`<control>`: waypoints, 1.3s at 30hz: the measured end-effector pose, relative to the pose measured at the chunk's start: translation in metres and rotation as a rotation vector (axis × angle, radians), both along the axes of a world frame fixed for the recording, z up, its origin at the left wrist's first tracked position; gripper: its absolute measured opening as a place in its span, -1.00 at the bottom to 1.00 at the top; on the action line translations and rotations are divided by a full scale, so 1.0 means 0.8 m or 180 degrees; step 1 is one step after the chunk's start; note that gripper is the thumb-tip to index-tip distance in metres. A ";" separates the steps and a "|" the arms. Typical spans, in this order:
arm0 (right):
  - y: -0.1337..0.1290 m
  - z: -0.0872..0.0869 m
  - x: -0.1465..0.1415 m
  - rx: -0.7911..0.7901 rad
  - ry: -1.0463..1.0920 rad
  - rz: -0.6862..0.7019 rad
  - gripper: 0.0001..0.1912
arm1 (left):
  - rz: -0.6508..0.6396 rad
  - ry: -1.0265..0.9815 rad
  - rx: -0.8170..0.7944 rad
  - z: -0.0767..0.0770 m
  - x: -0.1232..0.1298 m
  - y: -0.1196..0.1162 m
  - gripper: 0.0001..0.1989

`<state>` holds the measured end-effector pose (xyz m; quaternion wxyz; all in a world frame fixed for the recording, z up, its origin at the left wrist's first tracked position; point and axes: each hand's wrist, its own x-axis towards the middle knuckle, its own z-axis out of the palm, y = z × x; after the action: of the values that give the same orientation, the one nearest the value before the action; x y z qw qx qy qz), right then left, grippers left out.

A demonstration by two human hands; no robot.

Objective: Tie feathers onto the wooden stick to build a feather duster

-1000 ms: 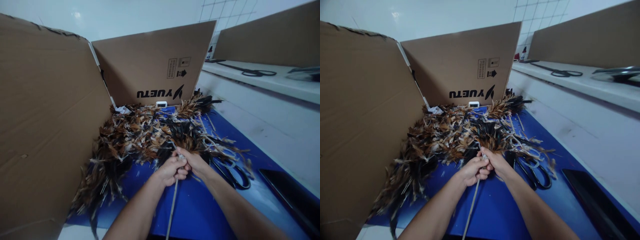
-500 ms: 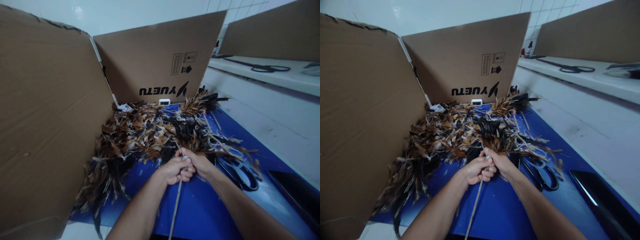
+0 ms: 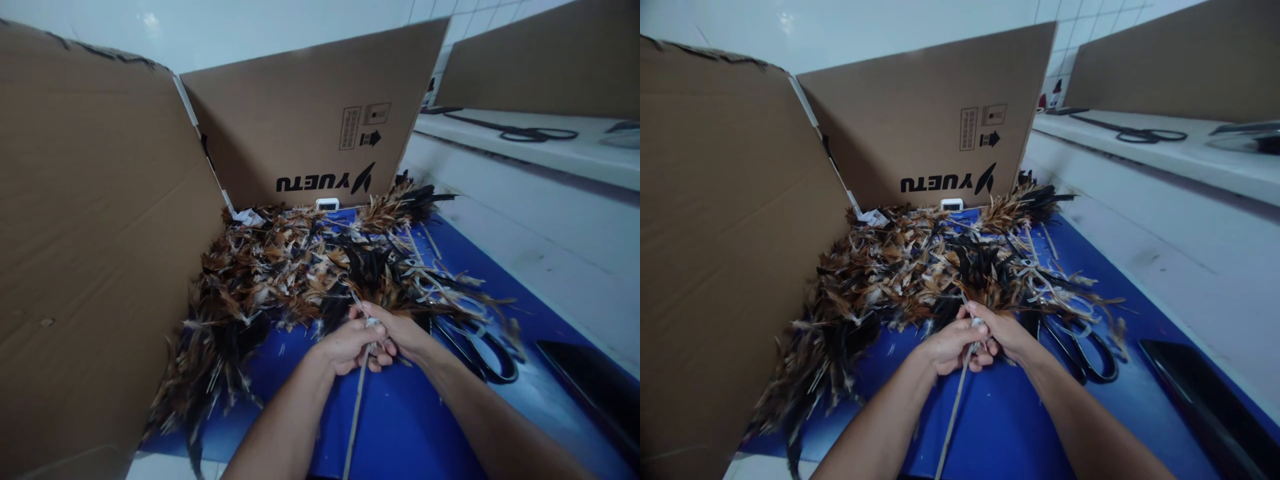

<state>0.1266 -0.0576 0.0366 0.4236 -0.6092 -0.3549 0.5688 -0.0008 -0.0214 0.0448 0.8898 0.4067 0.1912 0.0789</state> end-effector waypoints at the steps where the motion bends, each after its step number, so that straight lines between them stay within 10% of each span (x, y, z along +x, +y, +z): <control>1: -0.001 0.000 0.001 -0.0087 -0.0021 0.0071 -0.48 | 0.0022 -0.0005 0.0093 -0.002 0.001 0.000 -0.57; 24: 0.015 0.013 0.020 0.0410 0.1252 -0.0580 -0.80 | -0.0013 -0.0045 -0.0276 0.004 0.006 -0.015 -0.62; 39: 0.141 0.112 0.087 0.0768 -0.0462 -0.0092 -0.87 | -0.0156 0.0134 -0.0325 0.002 0.010 -0.021 -0.70</control>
<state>0.1960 0.0552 0.1258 0.4751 -0.5984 -0.4416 0.4703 0.0069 -0.0386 0.0463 0.9068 0.3670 0.2036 0.0386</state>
